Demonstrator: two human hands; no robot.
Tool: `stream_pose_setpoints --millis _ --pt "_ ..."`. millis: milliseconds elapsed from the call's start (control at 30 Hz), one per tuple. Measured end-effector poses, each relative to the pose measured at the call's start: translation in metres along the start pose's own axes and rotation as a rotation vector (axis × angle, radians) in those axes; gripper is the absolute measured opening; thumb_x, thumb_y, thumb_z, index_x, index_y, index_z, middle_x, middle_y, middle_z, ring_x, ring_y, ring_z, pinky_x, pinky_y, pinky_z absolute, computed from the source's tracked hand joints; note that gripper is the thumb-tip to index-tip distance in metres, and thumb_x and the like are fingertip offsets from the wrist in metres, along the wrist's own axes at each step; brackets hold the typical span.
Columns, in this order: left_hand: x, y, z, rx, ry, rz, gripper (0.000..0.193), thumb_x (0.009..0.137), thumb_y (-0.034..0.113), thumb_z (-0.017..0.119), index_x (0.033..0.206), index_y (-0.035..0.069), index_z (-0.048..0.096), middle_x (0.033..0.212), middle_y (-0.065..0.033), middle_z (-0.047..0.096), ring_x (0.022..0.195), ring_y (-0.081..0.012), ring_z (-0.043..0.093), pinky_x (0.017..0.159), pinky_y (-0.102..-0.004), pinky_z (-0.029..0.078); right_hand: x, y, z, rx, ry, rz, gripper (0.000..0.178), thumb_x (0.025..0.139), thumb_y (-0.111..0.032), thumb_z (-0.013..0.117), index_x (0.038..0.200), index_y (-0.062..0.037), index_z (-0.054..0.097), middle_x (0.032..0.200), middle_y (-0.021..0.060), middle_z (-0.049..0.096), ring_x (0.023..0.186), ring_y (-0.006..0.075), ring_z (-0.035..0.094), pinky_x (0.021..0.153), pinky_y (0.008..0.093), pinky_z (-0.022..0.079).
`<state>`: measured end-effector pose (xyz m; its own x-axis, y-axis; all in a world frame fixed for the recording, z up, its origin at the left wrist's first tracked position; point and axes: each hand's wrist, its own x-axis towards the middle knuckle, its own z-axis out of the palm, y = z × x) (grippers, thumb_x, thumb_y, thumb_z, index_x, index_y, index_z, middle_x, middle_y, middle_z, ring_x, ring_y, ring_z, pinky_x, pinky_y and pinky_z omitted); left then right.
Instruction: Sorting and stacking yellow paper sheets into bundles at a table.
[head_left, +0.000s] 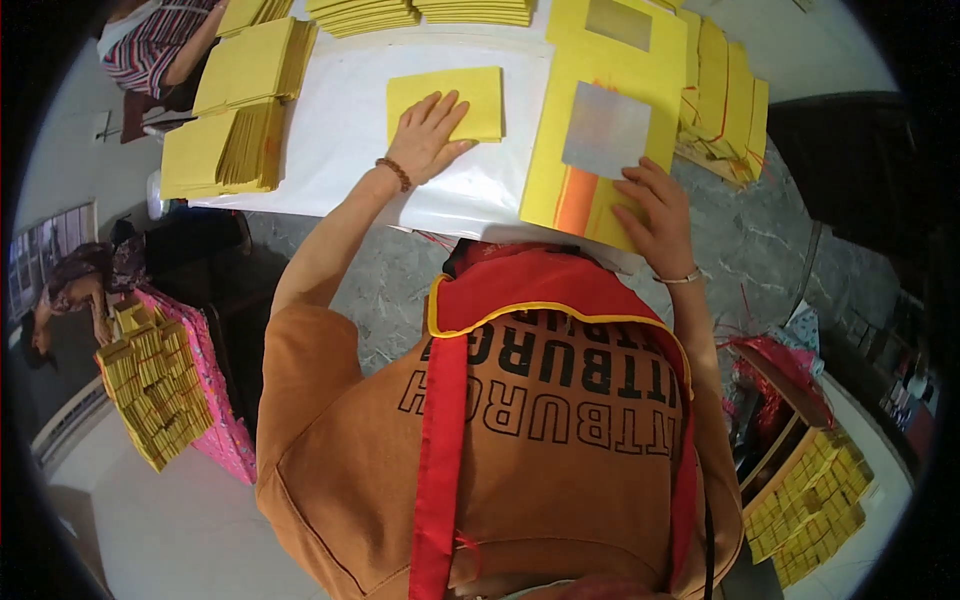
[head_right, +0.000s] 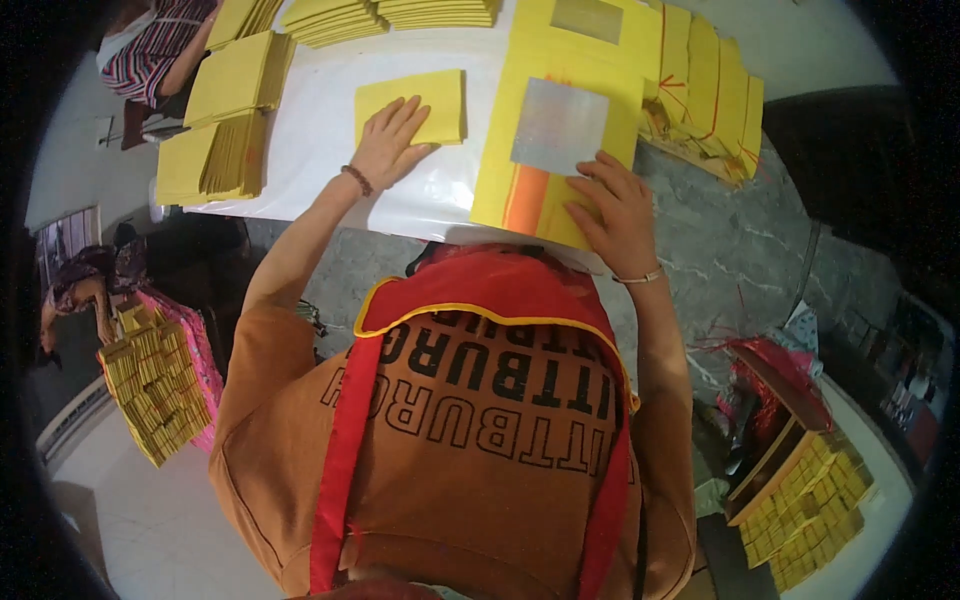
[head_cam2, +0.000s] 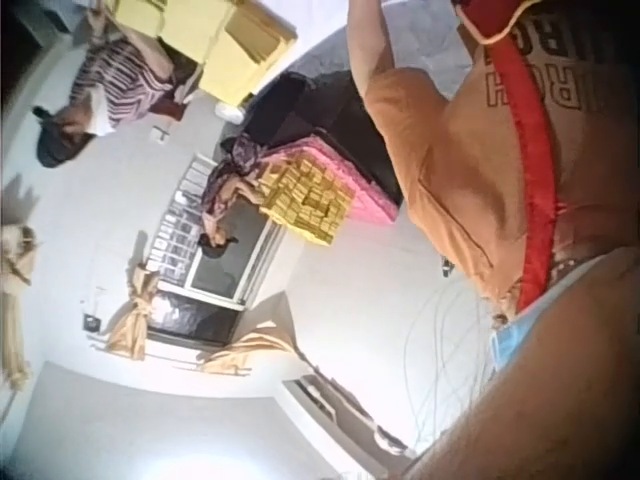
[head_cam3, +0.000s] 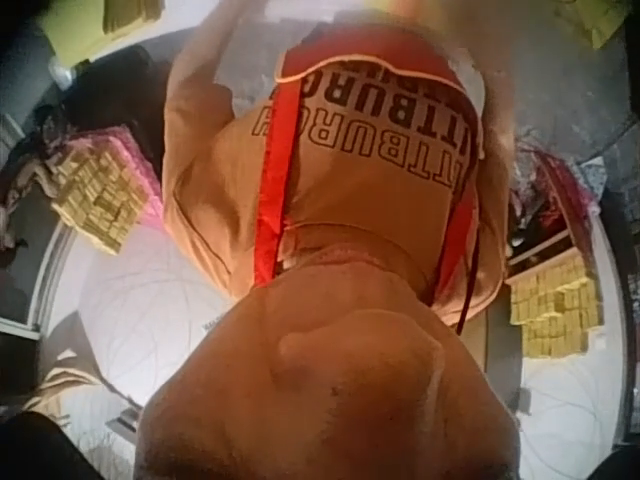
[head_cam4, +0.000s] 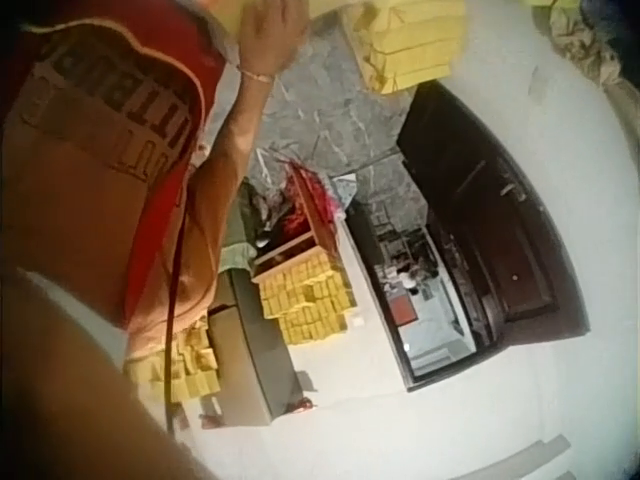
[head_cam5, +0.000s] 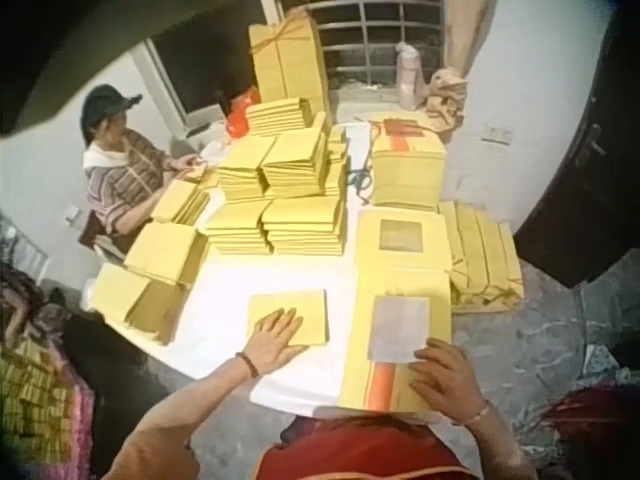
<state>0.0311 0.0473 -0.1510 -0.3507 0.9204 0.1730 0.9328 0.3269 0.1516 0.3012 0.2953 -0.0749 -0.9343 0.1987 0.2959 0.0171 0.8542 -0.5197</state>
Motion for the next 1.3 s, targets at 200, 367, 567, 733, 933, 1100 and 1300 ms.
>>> stream_pose_setpoints --millis 200,367,567,733,933,1100,1300 --pt "0.032 0.07 -0.066 -0.332 0.225 0.185 0.034 0.079 0.016 0.059 0.111 0.007 0.057 0.11 -0.0117 0.059 0.098 -0.0291 0.054 0.081 -0.0407 0.042 0.0 0.001 0.002 0.125 0.034 0.028 0.026 0.072 -0.014 0.069 0.096 -0.0083 0.063 0.108 0.0059 0.058 0.114 0.0288 0.049 0.091 0.0395 0.04" --pt "0.032 0.125 -0.084 -0.341 0.036 0.448 0.032 0.075 0.022 0.064 0.104 0.008 0.06 0.097 -0.0063 0.058 0.092 -0.0244 0.052 0.079 -0.0364 0.042 -0.002 0.003 0.0 0.168 0.031 0.045 0.023 0.073 -0.012 0.068 0.095 -0.0064 0.064 0.109 0.0071 0.059 0.115 0.0296 0.048 0.093 0.039 0.04" --pt "0.038 0.122 -0.08 -0.437 -0.036 0.504 0.02 0.078 0.019 0.063 0.093 0.004 0.061 0.088 -0.0077 0.059 0.085 -0.0233 0.054 0.073 -0.0338 0.046 -0.009 0.018 0.004 0.585 0.024 0.211 0.02 0.089 -0.019 0.051 0.095 -0.0044 0.063 0.11 0.0078 0.06 0.121 0.0273 0.043 0.1 0.0368 0.033" --pt "0.051 0.116 -0.084 -0.786 -0.169 0.334 0.013 0.082 0.012 0.06 0.085 0.0 0.063 0.071 -0.0124 0.057 0.064 -0.0272 0.055 0.059 -0.0345 0.045 -0.011 0.021 0.007 0.742 0.065 0.249 0.044 0.097 -0.032 0.031 0.095 -0.0027 0.063 0.108 0.0094 0.06 0.123 0.0281 0.04 0.103 0.0374 0.029" --pt "0.058 0.109 -0.085 -0.826 -0.415 0.17 0.013 0.08 0.013 0.06 0.085 0.001 0.063 0.072 -0.0103 0.06 0.063 -0.0214 0.058 0.057 -0.0317 0.044 -0.009 0.017 0.004 0.808 0.059 0.34 0.049 0.097 -0.037 0.029 0.096 -0.0017 0.062 0.107 0.0114 0.061 0.124 0.028 0.039 0.103 0.0371 0.028" --pt "0.062 0.107 -0.085 -0.875 -0.489 0.11 0.014 0.078 0.013 0.059 0.084 0.0 0.063 0.071 -0.0096 0.062 0.061 -0.0172 0.058 0.057 -0.0289 0.044 -0.009 0.02 0.004 0.809 0.047 0.316 0.053 0.097 -0.041 0.026 0.096 -0.0021 0.063 0.108 0.0108 0.061 0.124 0.028 0.039 0.102 0.0369 0.028" --pt "0.068 0.108 -0.091 -0.925 -0.536 0.058 0.014 0.078 0.013 0.06 0.083 0.0 0.063 0.067 -0.0074 0.061 0.06 -0.0116 0.055 0.056 -0.0261 0.043 -0.008 0.02 0.001 0.806 0.023 0.341 0.058 0.095 -0.042 0.021 0.1 -0.0029 0.063 0.11 0.0104 0.061 0.125 0.0275 0.039 0.102 0.0372 0.029"
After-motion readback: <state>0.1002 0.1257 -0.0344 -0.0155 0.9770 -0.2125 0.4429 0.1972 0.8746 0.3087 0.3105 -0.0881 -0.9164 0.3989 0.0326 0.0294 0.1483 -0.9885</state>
